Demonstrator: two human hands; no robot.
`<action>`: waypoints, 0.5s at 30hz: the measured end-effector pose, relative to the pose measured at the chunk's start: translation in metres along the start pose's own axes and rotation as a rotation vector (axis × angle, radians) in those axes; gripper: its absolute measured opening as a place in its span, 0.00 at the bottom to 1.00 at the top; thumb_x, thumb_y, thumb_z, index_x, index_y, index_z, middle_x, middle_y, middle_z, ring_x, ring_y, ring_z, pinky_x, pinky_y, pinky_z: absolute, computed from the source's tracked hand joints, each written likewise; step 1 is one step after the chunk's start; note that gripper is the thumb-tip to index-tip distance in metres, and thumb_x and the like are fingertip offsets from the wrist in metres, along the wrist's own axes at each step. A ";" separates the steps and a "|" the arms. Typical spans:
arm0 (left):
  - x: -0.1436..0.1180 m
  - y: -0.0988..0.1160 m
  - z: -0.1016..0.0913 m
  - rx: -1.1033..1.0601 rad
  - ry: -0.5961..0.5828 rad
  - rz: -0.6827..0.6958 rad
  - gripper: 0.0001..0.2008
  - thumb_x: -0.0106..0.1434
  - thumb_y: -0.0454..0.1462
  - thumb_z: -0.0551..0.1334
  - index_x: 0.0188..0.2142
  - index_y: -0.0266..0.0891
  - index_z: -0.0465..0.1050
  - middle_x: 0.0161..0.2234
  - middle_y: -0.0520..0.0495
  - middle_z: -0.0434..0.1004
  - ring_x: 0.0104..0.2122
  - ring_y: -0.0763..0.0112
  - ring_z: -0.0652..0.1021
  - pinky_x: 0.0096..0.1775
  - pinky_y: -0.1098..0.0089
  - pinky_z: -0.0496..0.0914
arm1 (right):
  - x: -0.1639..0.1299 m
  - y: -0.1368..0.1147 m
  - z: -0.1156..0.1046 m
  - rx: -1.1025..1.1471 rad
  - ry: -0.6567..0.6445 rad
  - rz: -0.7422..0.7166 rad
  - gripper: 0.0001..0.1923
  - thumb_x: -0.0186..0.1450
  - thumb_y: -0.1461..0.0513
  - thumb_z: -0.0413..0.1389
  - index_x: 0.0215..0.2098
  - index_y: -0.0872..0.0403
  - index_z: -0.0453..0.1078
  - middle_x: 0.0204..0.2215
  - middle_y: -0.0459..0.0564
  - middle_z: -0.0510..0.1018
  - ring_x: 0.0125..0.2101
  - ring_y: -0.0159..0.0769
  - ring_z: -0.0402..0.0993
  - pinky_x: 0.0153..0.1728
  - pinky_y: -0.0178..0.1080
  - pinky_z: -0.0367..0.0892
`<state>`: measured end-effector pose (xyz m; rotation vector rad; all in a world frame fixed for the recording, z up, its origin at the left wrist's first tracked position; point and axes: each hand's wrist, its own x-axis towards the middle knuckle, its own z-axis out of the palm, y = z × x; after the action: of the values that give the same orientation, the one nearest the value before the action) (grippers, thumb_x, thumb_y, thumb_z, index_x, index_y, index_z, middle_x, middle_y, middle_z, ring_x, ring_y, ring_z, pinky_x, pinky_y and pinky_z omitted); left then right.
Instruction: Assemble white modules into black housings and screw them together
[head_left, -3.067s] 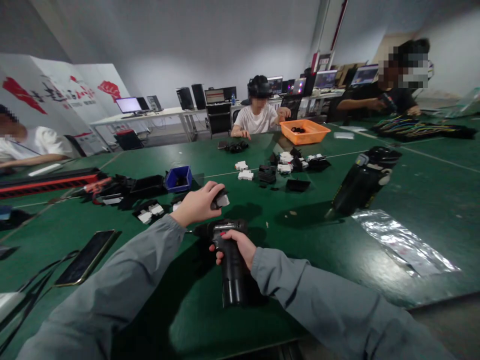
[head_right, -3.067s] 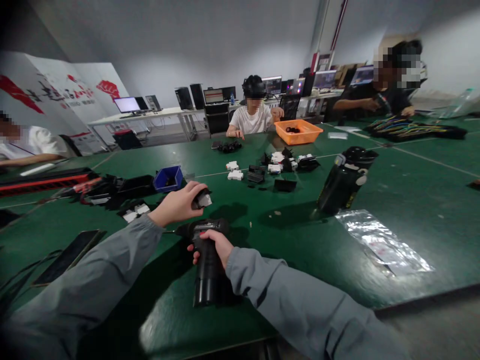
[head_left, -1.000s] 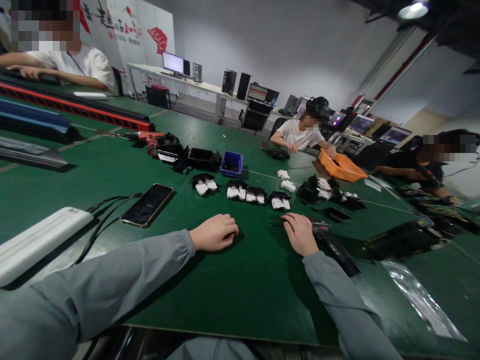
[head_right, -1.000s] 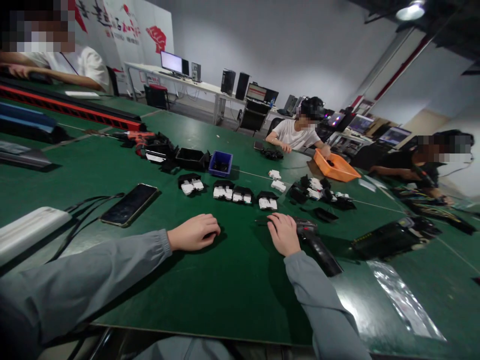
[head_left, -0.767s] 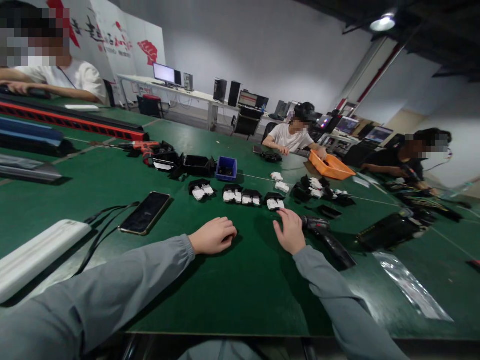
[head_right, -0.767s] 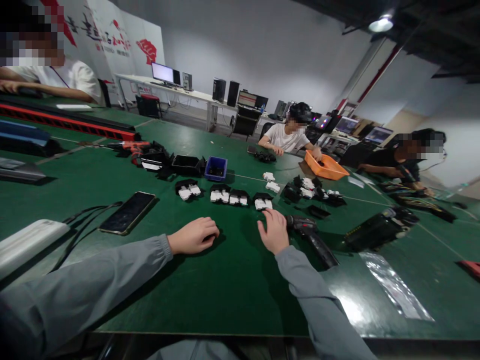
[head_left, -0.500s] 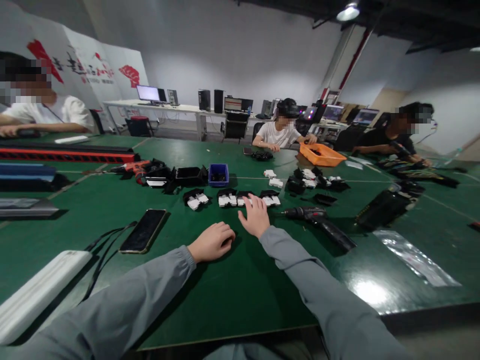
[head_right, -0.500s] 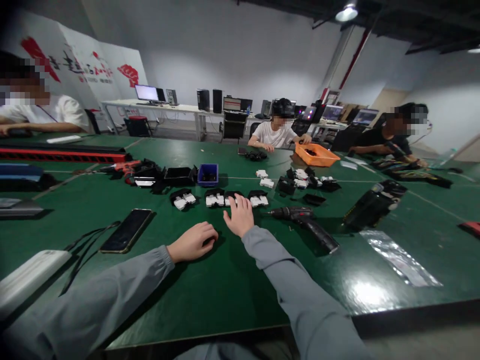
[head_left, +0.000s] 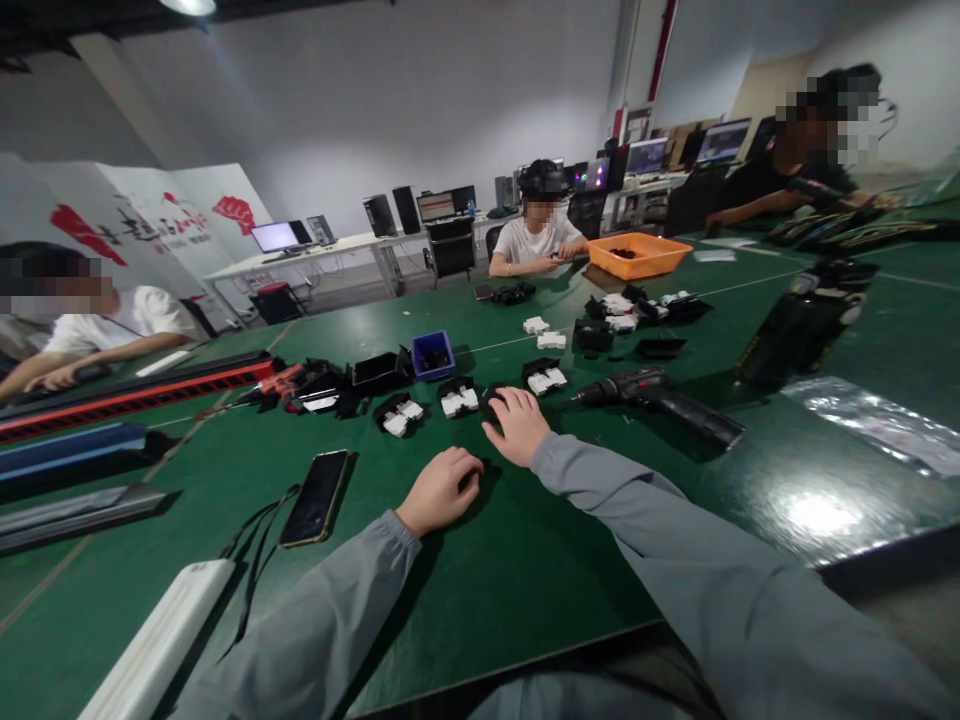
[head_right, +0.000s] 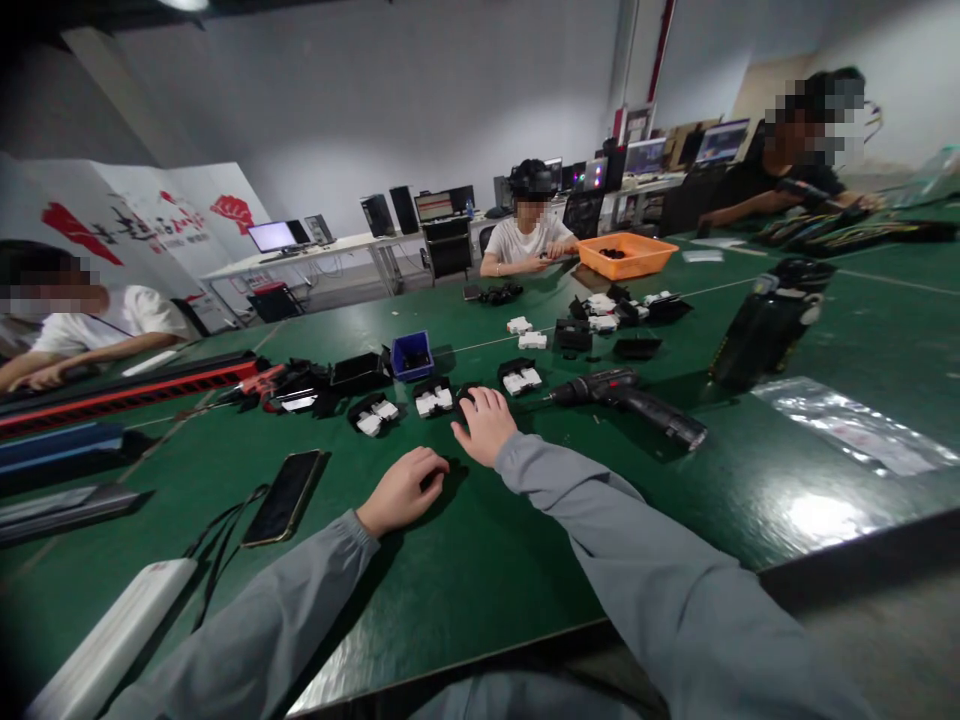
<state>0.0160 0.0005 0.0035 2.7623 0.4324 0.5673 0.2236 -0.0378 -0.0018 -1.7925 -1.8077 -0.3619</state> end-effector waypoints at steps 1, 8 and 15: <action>-0.001 0.000 0.000 -0.022 0.029 -0.023 0.08 0.65 0.32 0.55 0.41 0.41 0.71 0.36 0.46 0.73 0.38 0.64 0.73 0.42 0.64 0.68 | -0.007 -0.002 -0.003 0.009 -0.017 -0.023 0.22 0.68 0.55 0.51 0.55 0.59 0.68 0.57 0.65 0.68 0.59 0.54 0.59 0.61 0.56 0.53; -0.003 -0.015 0.007 -0.297 0.288 -0.368 0.16 0.70 0.40 0.53 0.55 0.40 0.60 0.42 0.46 0.70 0.39 0.67 0.74 0.42 0.65 0.70 | -0.043 -0.025 -0.029 0.206 -0.199 -0.271 0.28 0.65 0.59 0.54 0.62 0.58 0.61 0.63 0.61 0.62 0.59 0.50 0.61 0.62 0.53 0.55; -0.002 -0.028 0.016 -0.304 0.313 -0.427 0.22 0.68 0.40 0.55 0.60 0.40 0.54 0.49 0.42 0.66 0.41 0.68 0.74 0.48 0.62 0.70 | -0.038 -0.013 -0.036 0.265 -0.206 -0.254 0.36 0.60 0.59 0.57 0.65 0.58 0.56 0.64 0.64 0.60 0.63 0.53 0.56 0.63 0.55 0.52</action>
<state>0.0145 0.0219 -0.0205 2.2058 0.8954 0.8702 0.2159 -0.0902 0.0087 -1.4658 -2.1235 -0.0278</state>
